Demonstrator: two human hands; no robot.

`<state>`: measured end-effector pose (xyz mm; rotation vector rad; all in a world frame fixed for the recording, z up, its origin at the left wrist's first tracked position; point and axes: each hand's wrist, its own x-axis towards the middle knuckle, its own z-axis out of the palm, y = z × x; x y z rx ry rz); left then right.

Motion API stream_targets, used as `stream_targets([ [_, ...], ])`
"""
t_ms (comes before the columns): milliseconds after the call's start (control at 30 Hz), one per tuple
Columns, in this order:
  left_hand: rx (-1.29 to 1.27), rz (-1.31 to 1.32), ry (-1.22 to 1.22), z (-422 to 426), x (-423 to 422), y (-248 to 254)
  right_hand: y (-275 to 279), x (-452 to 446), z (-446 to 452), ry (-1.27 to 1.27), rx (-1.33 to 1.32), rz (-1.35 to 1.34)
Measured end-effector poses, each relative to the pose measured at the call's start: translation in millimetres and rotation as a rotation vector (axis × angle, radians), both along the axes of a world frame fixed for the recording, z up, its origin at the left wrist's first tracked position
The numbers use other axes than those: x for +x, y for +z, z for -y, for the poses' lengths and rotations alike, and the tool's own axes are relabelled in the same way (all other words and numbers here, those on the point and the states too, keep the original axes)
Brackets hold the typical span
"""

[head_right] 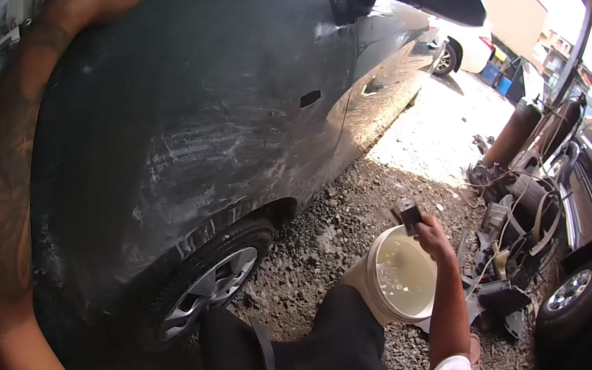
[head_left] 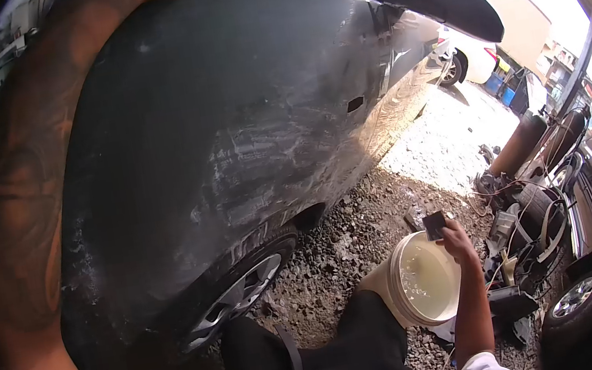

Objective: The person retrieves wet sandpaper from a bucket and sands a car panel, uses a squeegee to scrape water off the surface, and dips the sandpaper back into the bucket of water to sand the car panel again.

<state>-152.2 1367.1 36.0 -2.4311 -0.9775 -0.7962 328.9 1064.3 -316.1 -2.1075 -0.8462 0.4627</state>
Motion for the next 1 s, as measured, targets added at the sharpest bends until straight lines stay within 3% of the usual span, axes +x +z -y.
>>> stream_targets([
  [33,-0.202,0.174,0.04,2.5,1.2,-0.2,25.2,-2.5,-28.1,-0.073,0.325,0.008],
  [100,-0.005,-0.19,-0.018,-39.9,-3.5,1.6,105.2,-25.2,-89.5,0.193,0.539,0.187],
  [133,-0.121,-0.055,0.06,-34.9,2.1,4.6,145.9,-56.3,-121.0,0.182,0.649,0.331],
  [167,-0.24,0.083,0.138,-25.6,4.9,3.0,170.3,-72.9,-149.3,0.18,0.666,0.707],
  [200,-0.067,0.056,0.056,-30.7,0.7,-5.0,199.4,-113.5,-167.5,0.145,0.674,0.611],
  [267,0.124,0.022,-0.038,-33.4,-3.4,-8.9,200.1,-120.3,-229.8,0.265,0.763,0.702],
  [333,-0.207,0.272,0.031,-28.8,0.2,-5.8,196.1,-143.0,-258.0,0.274,0.75,0.645],
  [500,-0.136,0.256,0.065,-29.6,-1.0,-6.4,211.8,-119.7,-277.7,0.239,0.733,0.556],
  [633,-0.028,0.188,-0.055,-50.3,-5.8,-14.4,198.7,-79.2,-302.0,0.274,0.635,0.627],
  [700,0.054,0.131,-0.123,-48.8,-4.3,-14.4,190.5,-103.9,-276.5,0.292,0.657,0.582],
  [767,-0.101,0.256,-0.003,-29.0,0.5,-10.2,200.3,-102.7,-273.9,0.326,0.689,0.56],
  [900,-0.147,0.275,0.04,-34.6,-0.1,-11.2,219.9,-67.9,-284.7,0.358,0.484,0.659],
  [1000,-0.108,0.227,0.013,-45.1,-2.8,-12.0,179.5,-85.0,-278.0,0.374,0.706,0.648],
])
